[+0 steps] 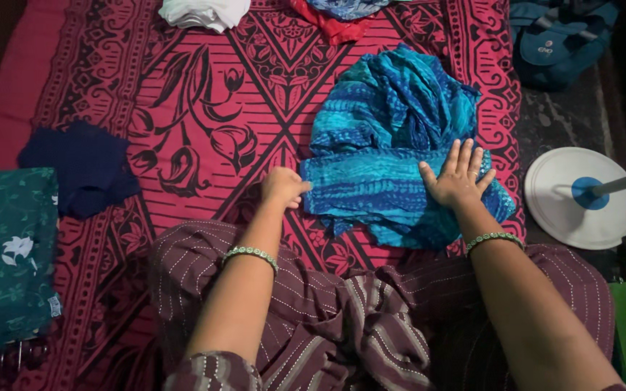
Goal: The person folds a dark patterned garment and then a blue patterned garment on a bed. The person smooths and folds each item by hand, placing the finished folds on the bed.
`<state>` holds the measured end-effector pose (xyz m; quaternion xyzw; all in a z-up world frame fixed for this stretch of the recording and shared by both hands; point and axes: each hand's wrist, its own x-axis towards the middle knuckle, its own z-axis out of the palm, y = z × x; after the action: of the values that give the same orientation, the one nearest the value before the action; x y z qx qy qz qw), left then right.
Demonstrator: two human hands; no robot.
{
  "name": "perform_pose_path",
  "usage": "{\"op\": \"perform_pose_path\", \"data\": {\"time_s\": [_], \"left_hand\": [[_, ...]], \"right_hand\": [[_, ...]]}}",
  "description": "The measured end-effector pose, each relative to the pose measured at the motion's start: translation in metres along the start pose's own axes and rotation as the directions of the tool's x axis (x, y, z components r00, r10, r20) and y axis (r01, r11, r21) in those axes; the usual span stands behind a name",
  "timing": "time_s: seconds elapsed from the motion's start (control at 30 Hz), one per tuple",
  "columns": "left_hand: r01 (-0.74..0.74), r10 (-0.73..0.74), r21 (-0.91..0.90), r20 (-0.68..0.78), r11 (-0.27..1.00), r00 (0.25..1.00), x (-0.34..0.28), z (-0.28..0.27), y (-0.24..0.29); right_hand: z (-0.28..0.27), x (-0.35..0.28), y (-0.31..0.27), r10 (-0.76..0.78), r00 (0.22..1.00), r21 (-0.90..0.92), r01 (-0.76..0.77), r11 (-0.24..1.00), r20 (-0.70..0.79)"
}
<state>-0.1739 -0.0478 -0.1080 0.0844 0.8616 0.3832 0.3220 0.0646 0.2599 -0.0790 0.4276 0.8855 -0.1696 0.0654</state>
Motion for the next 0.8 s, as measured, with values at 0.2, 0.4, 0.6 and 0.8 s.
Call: {"op": "perform_pose_path", "data": {"time_s": [0.2,0.4,0.6,0.8], "left_hand": [[-0.205,0.268,0.374,-0.125,0.905,0.955,-0.012,-0.002,0.013],[0.299,-0.297,0.013,0.158,0.954,0.942,-0.038,-0.001,0.018],[0.358,-0.265,-0.287,0.315,0.889,0.911,-0.003,0.011,-0.002],[0.156,0.094,-0.680,0.315,0.717,0.944,-0.008,0.006,-0.003]], "right_hand": [[0.002,0.001,0.001,0.003,1.000,-0.009,-0.003,1.000,0.004],[0.002,0.002,0.000,0.013,1.000,-0.017,-0.013,1.000,0.018],[0.002,0.002,0.000,0.014,1.000,-0.014,-0.014,1.000,0.015],[0.002,0.001,0.000,-0.006,1.000,-0.008,0.006,1.000,-0.002]]}}
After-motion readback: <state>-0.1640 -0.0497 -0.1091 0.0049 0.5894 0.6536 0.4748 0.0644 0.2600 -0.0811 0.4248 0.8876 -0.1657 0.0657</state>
